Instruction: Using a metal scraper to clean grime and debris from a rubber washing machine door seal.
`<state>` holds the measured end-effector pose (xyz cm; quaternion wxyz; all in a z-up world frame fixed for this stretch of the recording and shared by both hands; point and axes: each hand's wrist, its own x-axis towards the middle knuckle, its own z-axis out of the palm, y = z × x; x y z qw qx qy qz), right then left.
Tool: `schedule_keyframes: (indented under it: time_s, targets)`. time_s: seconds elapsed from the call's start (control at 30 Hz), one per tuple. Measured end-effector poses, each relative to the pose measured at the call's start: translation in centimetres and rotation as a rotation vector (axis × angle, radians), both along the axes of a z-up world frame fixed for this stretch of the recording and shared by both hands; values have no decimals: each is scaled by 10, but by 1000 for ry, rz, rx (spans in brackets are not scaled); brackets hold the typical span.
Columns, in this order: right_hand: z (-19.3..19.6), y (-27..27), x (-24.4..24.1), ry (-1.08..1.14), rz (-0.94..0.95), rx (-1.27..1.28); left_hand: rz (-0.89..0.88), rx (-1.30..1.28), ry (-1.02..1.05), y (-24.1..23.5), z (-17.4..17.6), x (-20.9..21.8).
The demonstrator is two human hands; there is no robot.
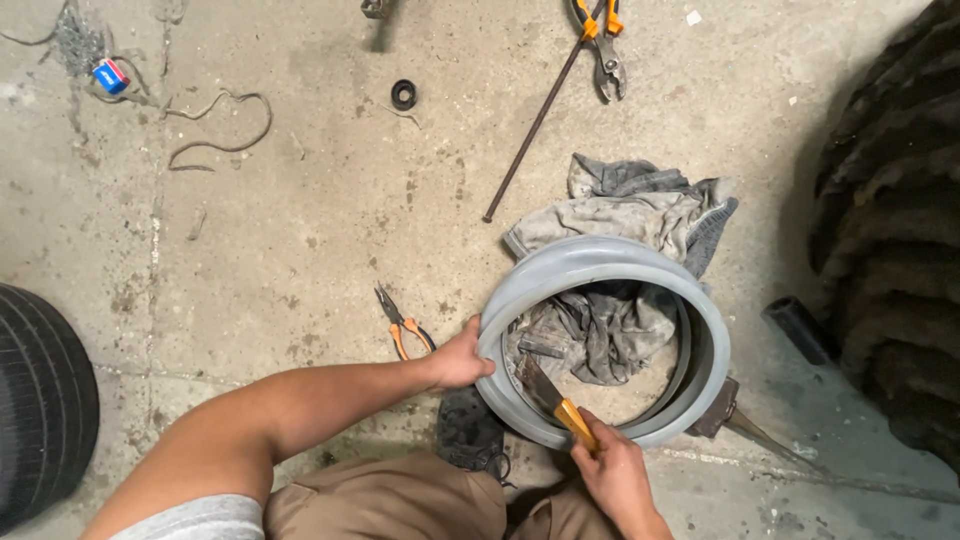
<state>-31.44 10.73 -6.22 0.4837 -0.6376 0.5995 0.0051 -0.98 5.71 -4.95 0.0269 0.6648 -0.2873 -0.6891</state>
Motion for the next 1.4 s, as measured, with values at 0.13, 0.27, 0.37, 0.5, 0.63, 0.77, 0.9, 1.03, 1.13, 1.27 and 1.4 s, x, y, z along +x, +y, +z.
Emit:
schedule_keyframes:
  time_s: [0.13, 0.27, 0.37, 0.5, 0.63, 0.77, 0.9, 1.03, 1.13, 1.27, 1.4]
  targets:
    - [-1, -16, -1, 48, 78, 5, 18, -5, 12, 1, -3, 0]
    - [26, -61, 15, 147, 313, 119, 9, 9, 27, 0, 2, 0]
    - [25, -72, 14, 104, 384, 140, 13, -6, 25, 4, -2, -1]
    - [-6, -52, 3, 21, 277, 207, 98, -4, 45, 3, -4, -1]
    - [-22, -18, 3, -90, 211, 172, 34, -7, 1, 1, -4, 1]
    - [-9, 21, 16, -34, -10, 153, 25, 16, 23, 0, -3, -1]
    - [-4, 47, 31, 44, -306, 194, 7, 51, 8, -7, 6, -2]
    - [-7, 54, 34, 81, -258, 114, -2, 12, 5, -6, 4, 1]
    - [-3, 51, 37, 71, -243, 86, 19, 30, 16, -5, 1, 1]
    - [-15, 54, 36, 33, -288, 82, 46, 17, 35, -2, -8, 3]
    - [-51, 60, 25, -266, -593, 282, 42, 13, 32, -4, -5, 3]
